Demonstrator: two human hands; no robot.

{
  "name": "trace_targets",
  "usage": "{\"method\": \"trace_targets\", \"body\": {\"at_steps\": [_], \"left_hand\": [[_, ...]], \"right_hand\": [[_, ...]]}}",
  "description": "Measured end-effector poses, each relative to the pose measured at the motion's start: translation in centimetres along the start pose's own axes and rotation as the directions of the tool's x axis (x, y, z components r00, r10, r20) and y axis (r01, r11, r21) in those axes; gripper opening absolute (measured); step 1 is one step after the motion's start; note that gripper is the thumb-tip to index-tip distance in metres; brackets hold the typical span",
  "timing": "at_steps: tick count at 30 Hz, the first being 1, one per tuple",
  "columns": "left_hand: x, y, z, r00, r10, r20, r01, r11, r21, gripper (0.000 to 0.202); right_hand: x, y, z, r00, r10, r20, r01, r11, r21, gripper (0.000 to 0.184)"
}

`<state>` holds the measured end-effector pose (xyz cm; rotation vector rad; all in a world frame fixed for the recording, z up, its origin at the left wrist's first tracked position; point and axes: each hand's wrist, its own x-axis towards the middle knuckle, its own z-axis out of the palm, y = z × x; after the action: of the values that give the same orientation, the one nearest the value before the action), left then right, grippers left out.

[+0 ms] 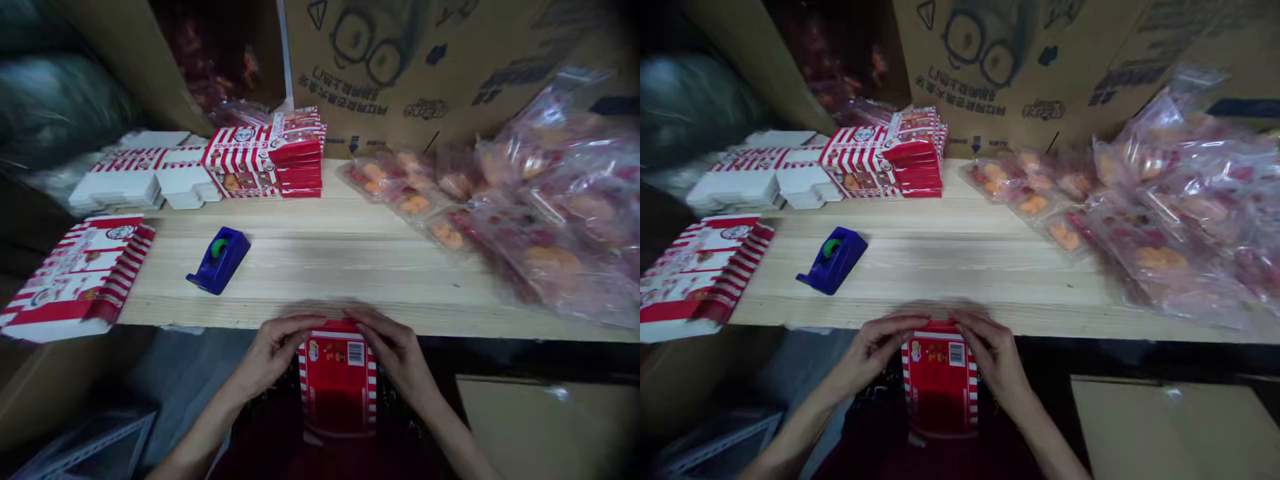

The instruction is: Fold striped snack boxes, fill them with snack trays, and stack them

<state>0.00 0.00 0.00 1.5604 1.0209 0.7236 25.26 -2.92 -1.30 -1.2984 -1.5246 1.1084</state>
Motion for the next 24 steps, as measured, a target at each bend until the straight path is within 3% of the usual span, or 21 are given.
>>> {"method": "trace_targets", "body": {"at_steps": [3, 7, 9, 10, 11, 13, 14, 15, 17, 19, 22, 24], "left_hand": [[0.1, -0.5, -0.2, 1.000, -0.025, 0.018, 0.025, 0.999, -0.028, 0.028], [-0.1, -1.3, 0.4, 1.000, -0.005, -0.011, 0.005, 1.000, 0.020, 0.029], [-0.1, -1.6, -0.4, 0.989, 0.082, -0.120, -0.063, 0.986, 0.152, 0.032], [-0.1, -1.8, -1.4, 0.963, 0.144, -0.229, -0.085, 0.965, 0.248, 0.033], [-0.1, -1.9, -2.9, 0.908, 0.206, -0.365, -0.070, 0.933, 0.353, 0.034], [-0.2, -2.4, -6.9, 0.716, 0.277, -0.640, 0.085, 0.876, 0.475, 0.036], [-0.3, -2.6, -9.1, 0.628, 0.255, -0.735, 0.191, 0.865, 0.464, 0.037], [-0.4, -2.9, -11.2, 0.586, 0.184, -0.789, 0.274, 0.871, 0.407, 0.036], [-0.5, -3.6, -14.7, 0.591, 0.020, -0.806, 0.343, 0.898, 0.274, 0.028], [-0.3, -4.1, -16.7, 0.646, -0.088, -0.759, 0.337, 0.924, 0.180, 0.029], [0.0, -4.2, -17.4, 0.702, -0.168, -0.692, 0.297, 0.952, 0.069, 0.033], [0.2, -3.9, -17.1, 0.711, -0.213, -0.670, 0.274, 0.962, -0.015, 0.031]], "right_hand": [[0.2, -0.4, -0.4, 0.992, -0.013, 0.122, 0.015, 1.000, -0.009, 0.030], [0.5, 0.9, -0.3, 0.994, -0.040, 0.103, 0.041, 0.999, -0.006, 0.027], [0.4, 1.9, -0.4, 0.997, -0.027, 0.070, 0.029, 0.999, -0.021, 0.025], [0.4, 2.3, -0.6, 0.998, -0.013, 0.064, 0.015, 0.999, -0.030, 0.023], [0.3, 2.7, -0.8, 0.998, 0.004, 0.067, -0.001, 0.999, -0.037, 0.023], [0.1, 3.2, -1.3, 0.996, 0.030, 0.088, -0.026, 0.999, -0.041, 0.022], [0.0, 3.3, -1.6, 0.995, 0.034, 0.098, -0.030, 0.999, -0.042, 0.022], [-0.1, 3.3, -1.7, 0.994, 0.036, 0.107, -0.031, 0.998, -0.046, 0.023], [-0.1, 3.3, -1.9, 0.993, 0.028, 0.118, -0.021, 0.998, -0.059, 0.025], [0.0, 3.1, -1.8, 0.993, 0.005, 0.119, 0.003, 0.998, -0.069, 0.026], [0.2, 2.8, -1.5, 0.994, -0.021, 0.106, 0.029, 0.997, -0.067, 0.026], [0.4, 2.7, -1.4, 0.995, -0.021, 0.102, 0.028, 0.997, -0.066, 0.026]]}}
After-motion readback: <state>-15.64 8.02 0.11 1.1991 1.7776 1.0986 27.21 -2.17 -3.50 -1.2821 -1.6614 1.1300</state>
